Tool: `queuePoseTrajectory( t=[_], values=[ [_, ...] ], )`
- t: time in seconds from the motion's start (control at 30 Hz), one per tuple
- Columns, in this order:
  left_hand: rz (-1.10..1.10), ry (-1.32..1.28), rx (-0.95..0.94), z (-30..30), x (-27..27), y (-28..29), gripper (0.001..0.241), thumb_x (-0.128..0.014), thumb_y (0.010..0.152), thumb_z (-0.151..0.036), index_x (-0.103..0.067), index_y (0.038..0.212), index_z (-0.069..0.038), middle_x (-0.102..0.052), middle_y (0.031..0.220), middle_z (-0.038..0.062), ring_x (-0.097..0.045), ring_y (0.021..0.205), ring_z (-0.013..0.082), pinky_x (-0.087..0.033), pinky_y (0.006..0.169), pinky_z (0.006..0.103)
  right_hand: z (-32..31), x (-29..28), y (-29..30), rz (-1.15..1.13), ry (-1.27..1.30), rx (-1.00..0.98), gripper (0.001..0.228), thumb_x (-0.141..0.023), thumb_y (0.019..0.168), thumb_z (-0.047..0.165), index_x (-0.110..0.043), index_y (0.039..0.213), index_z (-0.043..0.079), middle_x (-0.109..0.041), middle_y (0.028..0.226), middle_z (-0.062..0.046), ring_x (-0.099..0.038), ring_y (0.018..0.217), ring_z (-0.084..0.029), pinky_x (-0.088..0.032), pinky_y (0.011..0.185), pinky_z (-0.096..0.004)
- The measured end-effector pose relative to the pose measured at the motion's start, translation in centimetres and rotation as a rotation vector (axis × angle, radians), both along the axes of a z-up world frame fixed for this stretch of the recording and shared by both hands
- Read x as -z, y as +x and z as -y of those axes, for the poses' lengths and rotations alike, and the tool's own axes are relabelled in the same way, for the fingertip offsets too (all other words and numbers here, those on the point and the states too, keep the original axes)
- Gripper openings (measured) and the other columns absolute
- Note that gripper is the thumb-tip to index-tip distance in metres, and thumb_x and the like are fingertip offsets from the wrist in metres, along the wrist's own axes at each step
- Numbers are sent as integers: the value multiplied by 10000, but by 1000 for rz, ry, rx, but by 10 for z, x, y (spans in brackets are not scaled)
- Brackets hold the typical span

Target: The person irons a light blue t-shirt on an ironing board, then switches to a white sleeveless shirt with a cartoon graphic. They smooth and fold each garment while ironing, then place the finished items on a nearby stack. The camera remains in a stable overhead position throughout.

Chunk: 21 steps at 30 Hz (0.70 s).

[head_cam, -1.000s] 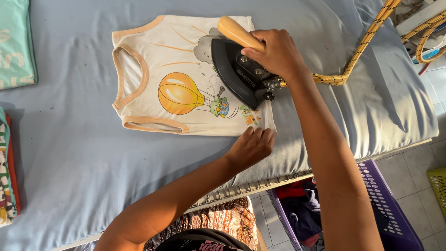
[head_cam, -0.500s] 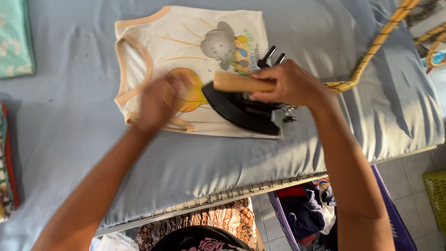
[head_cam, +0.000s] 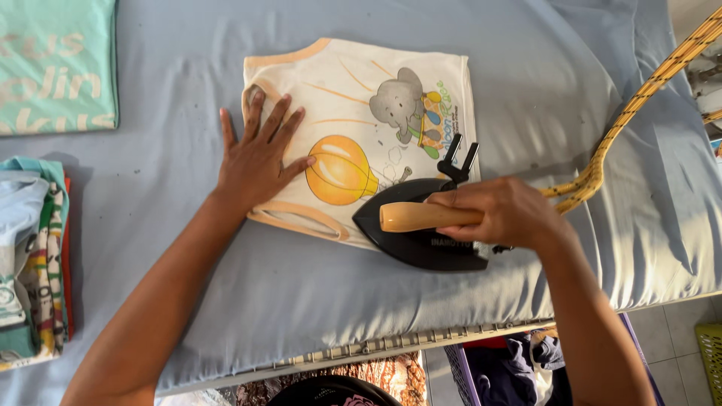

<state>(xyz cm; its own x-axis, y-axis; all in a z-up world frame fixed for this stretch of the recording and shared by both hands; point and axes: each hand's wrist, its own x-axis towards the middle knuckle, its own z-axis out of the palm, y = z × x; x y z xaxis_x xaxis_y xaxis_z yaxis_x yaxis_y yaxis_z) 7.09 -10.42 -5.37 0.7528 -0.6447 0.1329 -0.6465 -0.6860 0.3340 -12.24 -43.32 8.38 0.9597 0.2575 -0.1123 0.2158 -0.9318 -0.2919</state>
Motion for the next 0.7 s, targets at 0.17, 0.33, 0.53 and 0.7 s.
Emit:
queuePoseTrajectory(
  t=[0.17, 0.33, 0.53, 0.7],
  values=[
    [0, 3, -39, 3, 2, -4, 837, -444, 948, -720, -335, 1609, -218, -191, 1709, 14, 6, 1577, 324, 46, 1143, 762, -34, -6, -3, 145, -116, 77, 477, -827, 745, 447, -759, 1193, 298, -776, 869, 73, -709, 618, -198, -557, 512, -370],
    [8, -5, -45, 2, 3, -5, 836, -432, 951, -720, -326, 1616, -225, -194, 1708, 2, 4, 1576, 324, 54, 1142, 761, -63, -2, 6, 227, -123, 183, 474, -815, 812, 420, -727, 1254, 272, -728, 780, 26, -708, 634, -236, -579, 601, -406],
    [20, 15, -51, 4, 10, -3, 815, -415, 955, -723, -321, 1608, -244, -179, 1708, -3, -23, 1569, 330, 35, 1148, 751, -80, 17, 22, 498, -118, 329, 423, -807, 891, 417, -685, 1225, 188, -767, 1014, -39, -741, 759, -278, -588, 645, -416],
    [29, 25, -58, 6, 12, -1, 814, -407, 946, -733, -319, 1598, -254, -178, 1697, -9, -33, 1563, 328, 16, 1149, 745, -87, 9, 50, 376, -254, 550, 598, -760, 921, 427, -543, 1447, 241, -719, 928, -87, -725, 661, -306, -567, 554, -455]
  ],
)
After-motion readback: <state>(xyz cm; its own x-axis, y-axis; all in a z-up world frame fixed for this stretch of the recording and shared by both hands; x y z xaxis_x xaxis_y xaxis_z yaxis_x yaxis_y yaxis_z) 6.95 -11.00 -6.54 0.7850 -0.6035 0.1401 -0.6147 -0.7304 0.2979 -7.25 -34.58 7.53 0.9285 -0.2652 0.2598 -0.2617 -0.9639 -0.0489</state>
